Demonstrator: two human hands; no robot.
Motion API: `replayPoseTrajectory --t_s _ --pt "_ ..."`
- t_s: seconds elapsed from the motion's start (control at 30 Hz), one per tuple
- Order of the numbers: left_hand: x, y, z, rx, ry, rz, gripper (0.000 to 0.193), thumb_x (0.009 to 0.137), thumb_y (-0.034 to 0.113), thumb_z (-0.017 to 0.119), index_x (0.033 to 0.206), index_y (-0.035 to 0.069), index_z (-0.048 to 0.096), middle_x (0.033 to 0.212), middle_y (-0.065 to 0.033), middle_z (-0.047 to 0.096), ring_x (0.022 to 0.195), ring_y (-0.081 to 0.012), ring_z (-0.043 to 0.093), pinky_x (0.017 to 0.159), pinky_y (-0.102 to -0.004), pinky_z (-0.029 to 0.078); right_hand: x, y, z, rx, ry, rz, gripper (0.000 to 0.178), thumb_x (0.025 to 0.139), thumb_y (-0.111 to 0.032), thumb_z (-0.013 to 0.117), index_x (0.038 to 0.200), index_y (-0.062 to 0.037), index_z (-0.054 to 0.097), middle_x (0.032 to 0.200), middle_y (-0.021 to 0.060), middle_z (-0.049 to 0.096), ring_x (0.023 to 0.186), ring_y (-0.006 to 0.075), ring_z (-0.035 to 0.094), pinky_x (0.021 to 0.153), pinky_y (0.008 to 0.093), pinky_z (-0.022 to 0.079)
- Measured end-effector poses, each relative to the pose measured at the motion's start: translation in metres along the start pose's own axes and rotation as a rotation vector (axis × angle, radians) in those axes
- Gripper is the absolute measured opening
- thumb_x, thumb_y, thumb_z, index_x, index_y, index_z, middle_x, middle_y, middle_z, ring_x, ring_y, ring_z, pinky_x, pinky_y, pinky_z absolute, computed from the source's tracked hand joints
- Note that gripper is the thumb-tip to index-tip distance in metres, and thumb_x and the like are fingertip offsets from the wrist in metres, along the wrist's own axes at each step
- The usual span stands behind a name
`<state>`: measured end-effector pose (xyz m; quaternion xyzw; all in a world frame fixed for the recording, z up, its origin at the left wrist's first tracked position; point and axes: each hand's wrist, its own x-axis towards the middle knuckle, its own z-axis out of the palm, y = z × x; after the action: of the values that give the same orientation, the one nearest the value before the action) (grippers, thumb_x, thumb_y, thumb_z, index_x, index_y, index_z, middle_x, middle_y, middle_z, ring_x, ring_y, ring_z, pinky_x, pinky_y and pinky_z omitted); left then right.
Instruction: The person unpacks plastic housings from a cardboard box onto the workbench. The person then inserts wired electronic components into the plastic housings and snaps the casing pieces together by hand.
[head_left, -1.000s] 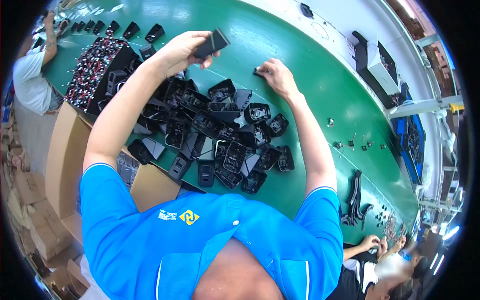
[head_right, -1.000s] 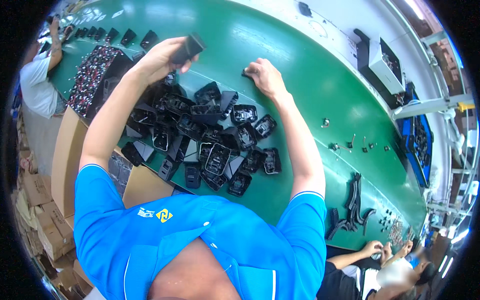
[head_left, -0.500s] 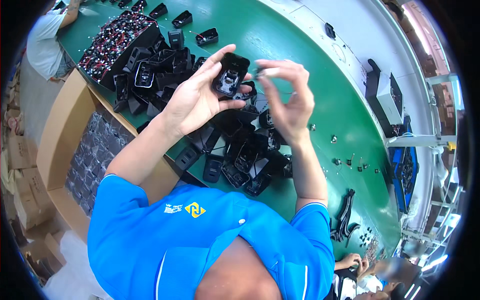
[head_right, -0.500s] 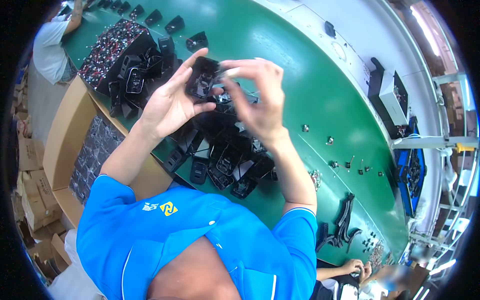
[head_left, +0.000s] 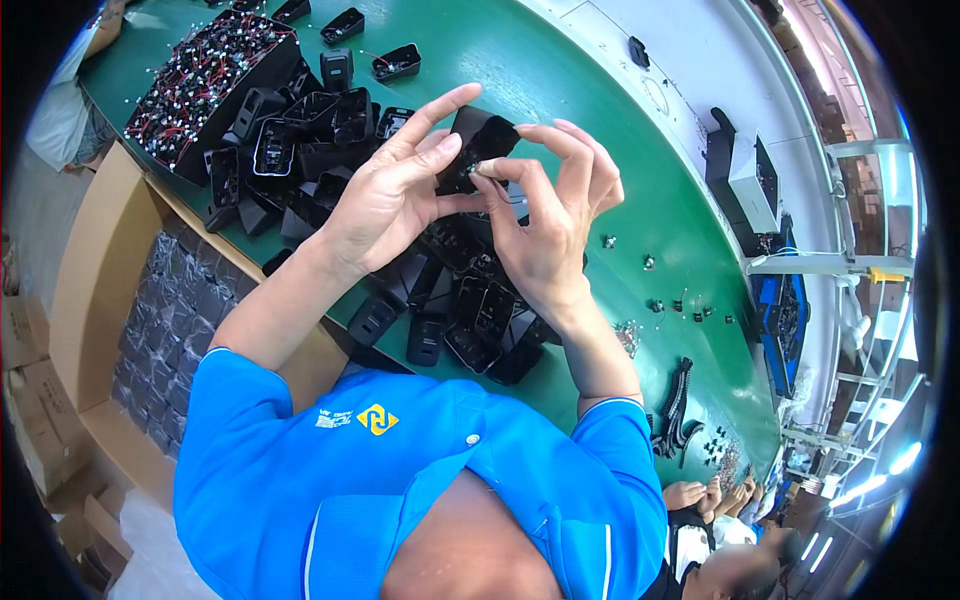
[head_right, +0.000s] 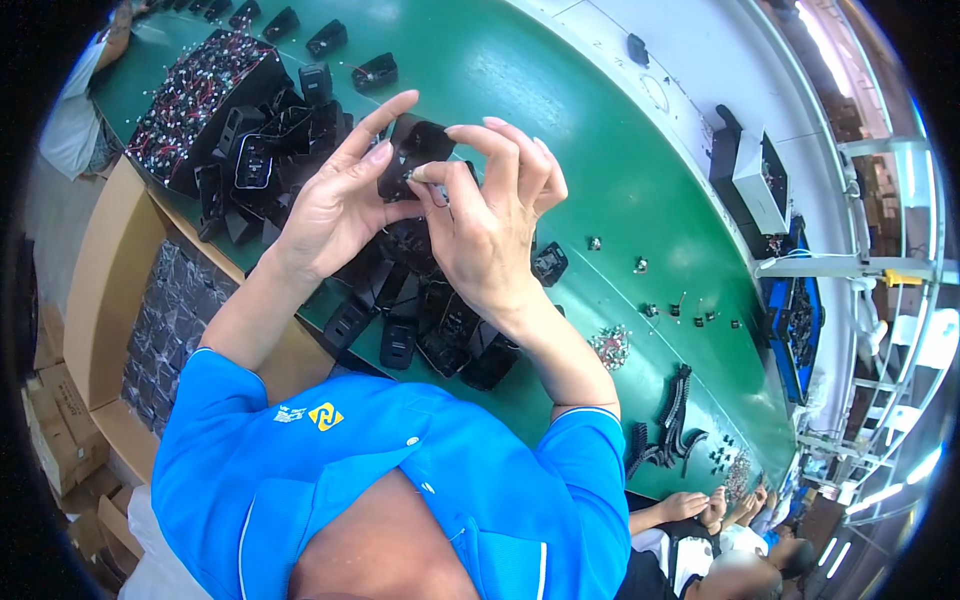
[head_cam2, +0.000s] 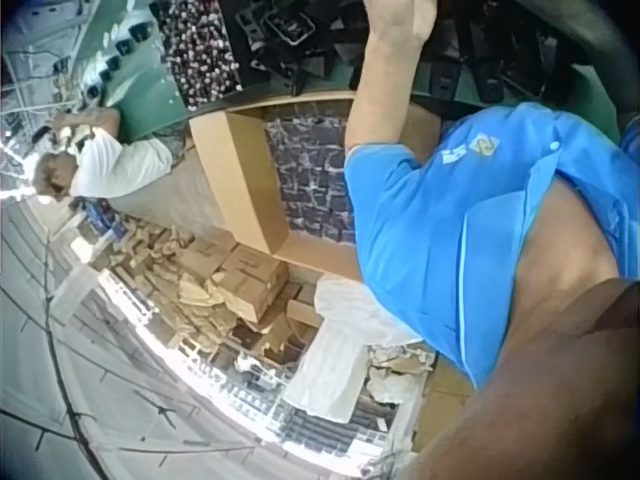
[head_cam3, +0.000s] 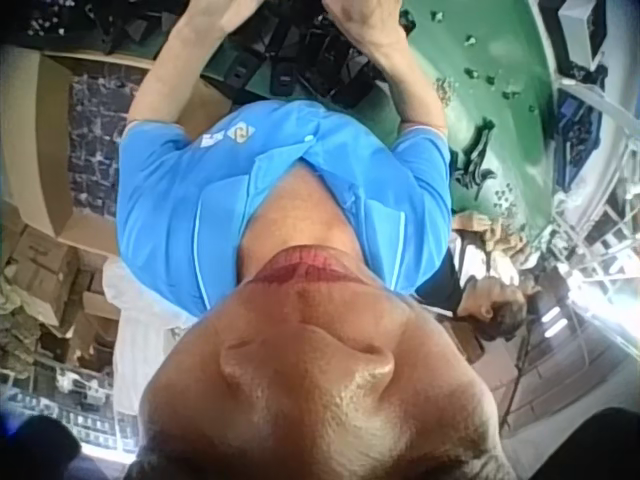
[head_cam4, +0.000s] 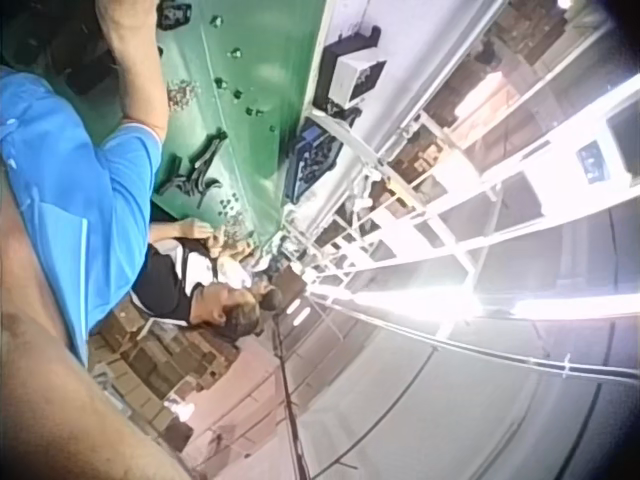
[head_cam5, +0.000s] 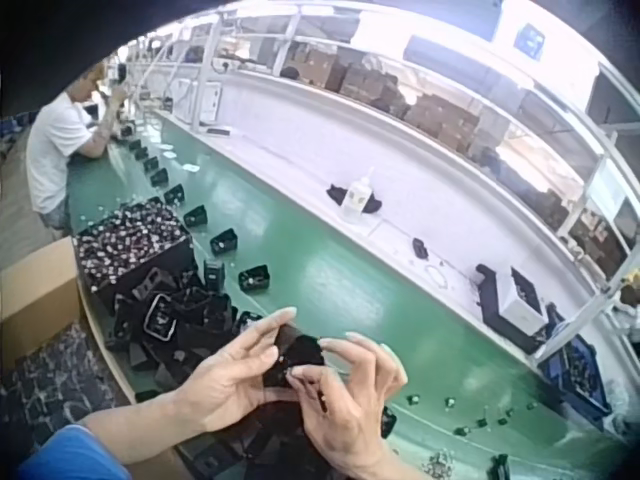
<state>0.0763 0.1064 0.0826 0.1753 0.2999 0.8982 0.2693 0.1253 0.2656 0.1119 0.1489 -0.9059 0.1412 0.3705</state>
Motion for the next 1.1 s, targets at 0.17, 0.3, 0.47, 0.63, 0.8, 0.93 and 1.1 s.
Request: replayPoseTrajectory --t_s 0.17,0.3,0.47,0.63,0.8,0.93,1.1 --pt "0.000 -0.001 -0.003 0.007 0.077 -0.043 0.050 0.106 0.020 0.052 0.151 0.006 0.036 0.125 -0.0112 0.055 0.108 -0.0185 0.062 0.094 -0.0355 0.056 0.007 0.001 0.005 0.013 -0.063 -0.013 0.011 0.075 -0.014 0.077 0.082 -0.0154 0.069 0.132 0.0029 0.052 0.132 0.0284 0.038 0.105 0.0470 0.022" --pt "-0.001 -0.004 -0.006 0.045 0.143 -0.057 0.052 0.103 0.018 0.057 0.150 0.004 0.037 0.124 -0.0124 0.056 0.110 -0.0192 0.062 0.095 -0.0350 0.056 0.012 -0.001 0.002 -0.045 -0.122 -0.052 0.011 0.073 -0.016 0.078 0.080 -0.0156 0.069 0.133 0.0038 0.052 0.131 0.0293 0.038 0.105 0.0471 0.022" --pt "-0.003 -0.012 0.001 0.240 0.187 0.118 0.053 0.099 0.010 0.064 0.146 0.002 0.041 0.124 -0.0120 0.055 0.112 -0.0186 0.061 0.096 -0.0331 0.055 0.012 0.007 0.017 0.035 -0.011 -0.063 0.011 0.071 -0.016 0.079 0.077 -0.0159 0.069 0.136 0.0048 0.053 0.131 0.0301 0.038 0.106 0.0461 0.023" --pt "-0.007 -0.006 -0.001 0.370 0.065 0.213 0.051 0.095 0.003 0.067 0.141 0.001 0.046 0.123 -0.0115 0.056 0.112 -0.0182 0.061 0.097 -0.0314 0.054 0.001 0.030 0.027 0.190 0.135 -0.132 0.012 0.070 -0.016 0.080 0.077 -0.0163 0.069 0.138 0.0063 0.053 0.130 0.0300 0.039 0.107 0.0441 0.027" --pt "-0.010 -0.004 0.000 0.406 -0.057 0.267 0.047 0.093 0.001 0.068 0.137 0.002 0.050 0.123 -0.0119 0.058 0.112 -0.0186 0.061 0.099 -0.0312 0.053 -0.001 0.039 0.034 0.253 0.308 -0.237 0.014 0.069 -0.016 0.081 0.077 -0.0157 0.070 0.139 0.0088 0.054 0.128 0.0299 0.040 0.106 0.0426 0.032" --pt "-0.008 -0.004 -0.004 0.320 -0.018 0.236 0.046 0.093 0.001 0.068 0.137 0.004 0.051 0.124 -0.0129 0.059 0.113 -0.0194 0.061 0.099 -0.0315 0.053 0.000 0.039 0.039 0.291 0.243 -0.233 0.016 0.070 -0.018 0.082 0.080 -0.0144 0.070 0.139 0.0108 0.054 0.125 0.0302 0.042 0.105 0.0420 0.035" --pt "-0.003 0.002 -0.019 0.083 0.112 0.132 0.047 0.094 0.004 0.068 0.137 0.005 0.051 0.127 -0.0147 0.060 0.114 -0.0221 0.062 0.099 -0.0330 0.053 0.016 0.027 0.049 0.479 0.041 -0.128 0.021 0.072 -0.022 0.084 0.085 -0.0123 0.070 0.136 0.0125 0.054 0.124 0.0307 0.043 0.104 0.0424 0.035"
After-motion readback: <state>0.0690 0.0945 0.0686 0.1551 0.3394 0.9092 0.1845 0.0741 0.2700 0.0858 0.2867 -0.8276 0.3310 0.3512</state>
